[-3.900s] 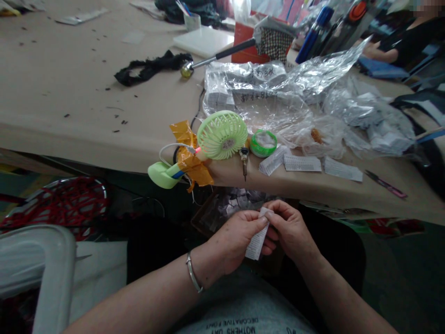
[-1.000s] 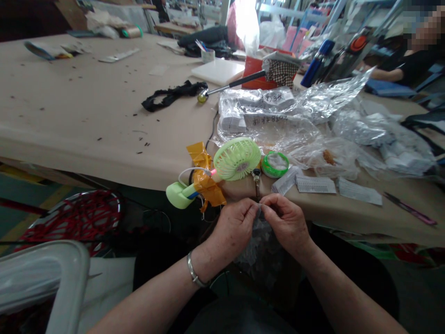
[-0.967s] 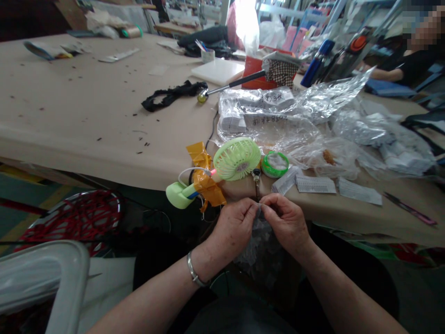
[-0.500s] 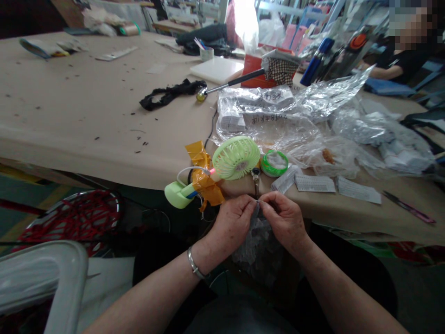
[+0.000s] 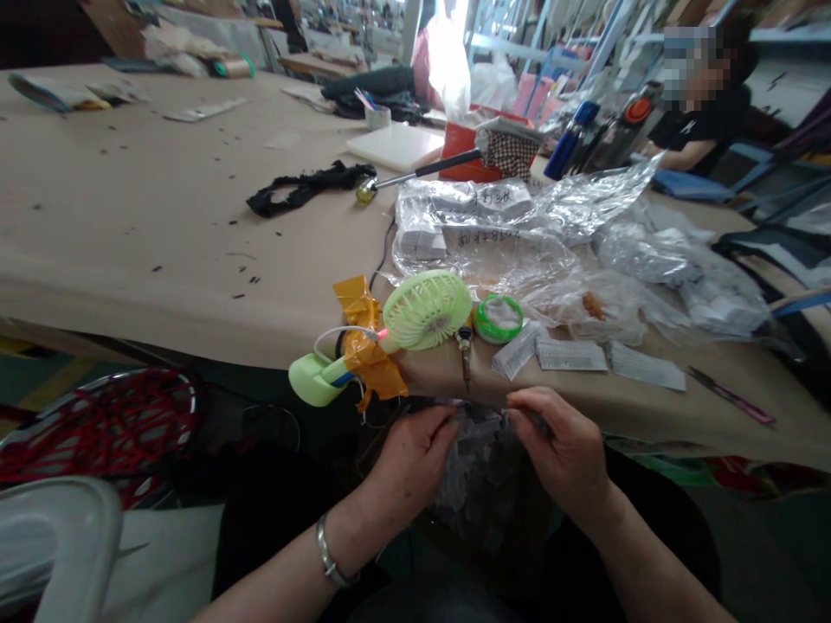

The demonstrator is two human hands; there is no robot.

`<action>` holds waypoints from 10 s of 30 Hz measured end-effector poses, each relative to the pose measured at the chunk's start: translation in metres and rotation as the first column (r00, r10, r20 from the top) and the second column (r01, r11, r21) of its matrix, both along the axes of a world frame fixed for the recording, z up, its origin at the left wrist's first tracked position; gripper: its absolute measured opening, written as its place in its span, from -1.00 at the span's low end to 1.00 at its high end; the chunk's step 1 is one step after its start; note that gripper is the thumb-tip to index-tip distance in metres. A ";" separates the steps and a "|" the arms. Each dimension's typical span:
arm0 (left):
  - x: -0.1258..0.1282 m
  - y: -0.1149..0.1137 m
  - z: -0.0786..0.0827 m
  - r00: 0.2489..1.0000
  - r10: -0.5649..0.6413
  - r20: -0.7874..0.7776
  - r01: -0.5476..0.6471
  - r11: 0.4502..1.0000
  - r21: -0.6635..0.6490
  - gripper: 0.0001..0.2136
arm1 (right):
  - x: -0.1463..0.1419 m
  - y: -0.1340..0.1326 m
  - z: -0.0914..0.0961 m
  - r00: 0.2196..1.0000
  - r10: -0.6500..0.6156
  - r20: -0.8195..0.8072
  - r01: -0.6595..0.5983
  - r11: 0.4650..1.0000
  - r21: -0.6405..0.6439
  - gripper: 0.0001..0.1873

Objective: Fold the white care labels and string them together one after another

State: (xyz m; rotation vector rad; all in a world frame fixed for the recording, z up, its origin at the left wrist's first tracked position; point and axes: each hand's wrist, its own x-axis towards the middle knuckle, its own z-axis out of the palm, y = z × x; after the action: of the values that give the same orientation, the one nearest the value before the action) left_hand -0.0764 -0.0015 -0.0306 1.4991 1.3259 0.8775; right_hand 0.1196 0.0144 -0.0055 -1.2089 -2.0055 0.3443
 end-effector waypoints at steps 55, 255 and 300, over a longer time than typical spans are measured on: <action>0.046 -0.015 -0.003 0.725 0.383 0.573 0.186 0.693 -0.697 -0.81 | -0.011 0.076 0.025 0.875 -0.130 0.467 0.005 0.966 0.260 -0.56; 0.010 -0.018 0.018 0.645 0.143 0.751 0.508 0.653 -0.561 -0.79 | -0.022 -0.013 -0.031 0.646 -0.076 -0.759 -0.718 0.275 -0.639 -0.51; 0.016 -0.014 0.014 0.863 0.087 0.498 0.160 0.887 -0.432 -0.84 | -0.042 -0.014 -0.021 0.777 -0.199 -0.597 -0.297 0.721 -0.627 -0.86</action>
State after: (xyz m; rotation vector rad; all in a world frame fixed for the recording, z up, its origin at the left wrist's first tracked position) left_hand -0.0609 -0.0159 -0.0162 0.8354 1.0073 0.7873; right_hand 0.0772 0.0001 -0.0262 -1.2179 -1.3025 1.4544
